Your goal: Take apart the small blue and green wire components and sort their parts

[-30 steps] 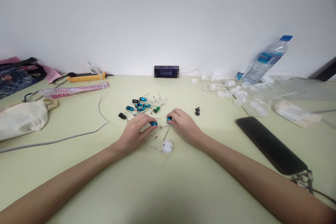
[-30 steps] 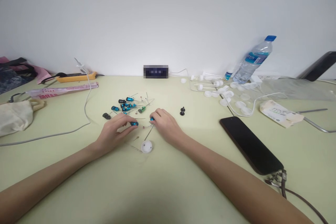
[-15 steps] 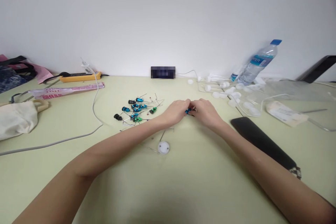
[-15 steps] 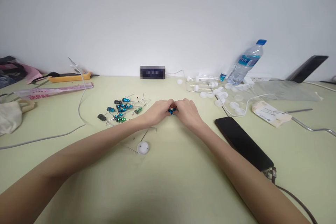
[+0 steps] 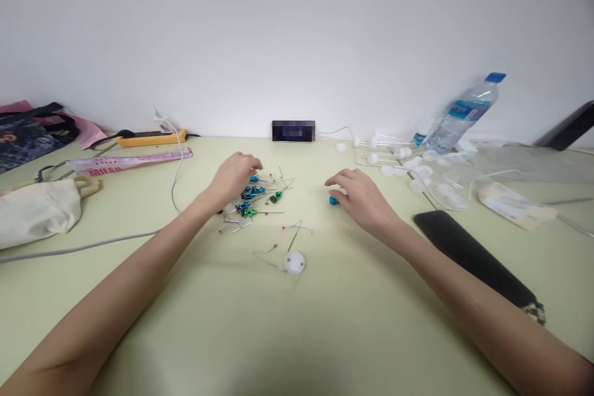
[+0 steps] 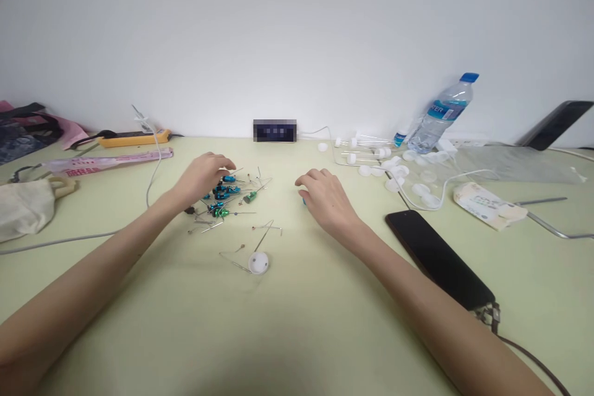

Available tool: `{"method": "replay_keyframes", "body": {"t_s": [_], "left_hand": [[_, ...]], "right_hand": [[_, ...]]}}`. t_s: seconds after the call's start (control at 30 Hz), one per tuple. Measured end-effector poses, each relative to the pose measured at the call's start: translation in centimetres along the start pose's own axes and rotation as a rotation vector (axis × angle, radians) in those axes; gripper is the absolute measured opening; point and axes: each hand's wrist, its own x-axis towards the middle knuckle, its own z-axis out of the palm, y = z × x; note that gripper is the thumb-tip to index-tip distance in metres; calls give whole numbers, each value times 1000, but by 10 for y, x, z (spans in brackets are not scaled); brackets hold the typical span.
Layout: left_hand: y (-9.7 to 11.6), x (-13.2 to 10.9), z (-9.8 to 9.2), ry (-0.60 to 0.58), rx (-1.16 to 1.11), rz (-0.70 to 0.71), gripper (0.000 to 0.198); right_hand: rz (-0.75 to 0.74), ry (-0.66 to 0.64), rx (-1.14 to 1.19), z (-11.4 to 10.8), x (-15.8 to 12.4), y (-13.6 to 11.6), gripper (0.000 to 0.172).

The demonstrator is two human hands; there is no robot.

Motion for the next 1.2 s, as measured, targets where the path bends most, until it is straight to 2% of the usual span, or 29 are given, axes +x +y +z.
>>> {"method": "replay_keyframes", "body": {"t_s": [0.07,0.13,0.27,0.37,0.57,0.73,0.83,0.9,1.0,1.03,1.1,1.2], "left_hand": [[-24,-2,-1,-59,13,22,23],[-33,-2,5,-98,8,62,23],[-29,0,20,-111,5,104,24],[-27,1,21,-111,-15,110,19],[-33,2,14,-120,-123,53,8],[-32,8,4,-2,-218,-46,12],[-14,9,-3,106,-404,-133,19],[10,3,-5,162,-783,-208,19],[58,-17,1,99,-1171,-215,20],[74,-26,4,55,-1246,-209,20],[99,-45,12,56,-1328,-191,21],[116,-67,21,124,-1339,-113,20]], "right_hand": [[-31,-11,15,7,-2,-12,20],[-57,-6,30,18,-6,-22,21],[-118,53,70,44,-18,-30,25],[-165,69,106,55,-25,-30,26],[-156,63,138,55,-26,-27,27],[-178,56,153,54,-26,-28,28],[-164,57,230,52,-25,-29,28],[-120,51,343,48,-25,-30,26],[54,29,637,45,-28,-36,33],[134,14,773,45,-30,-40,37],[270,-56,1064,47,-36,-49,47],[345,-212,1378,50,-43,-64,51]]}}
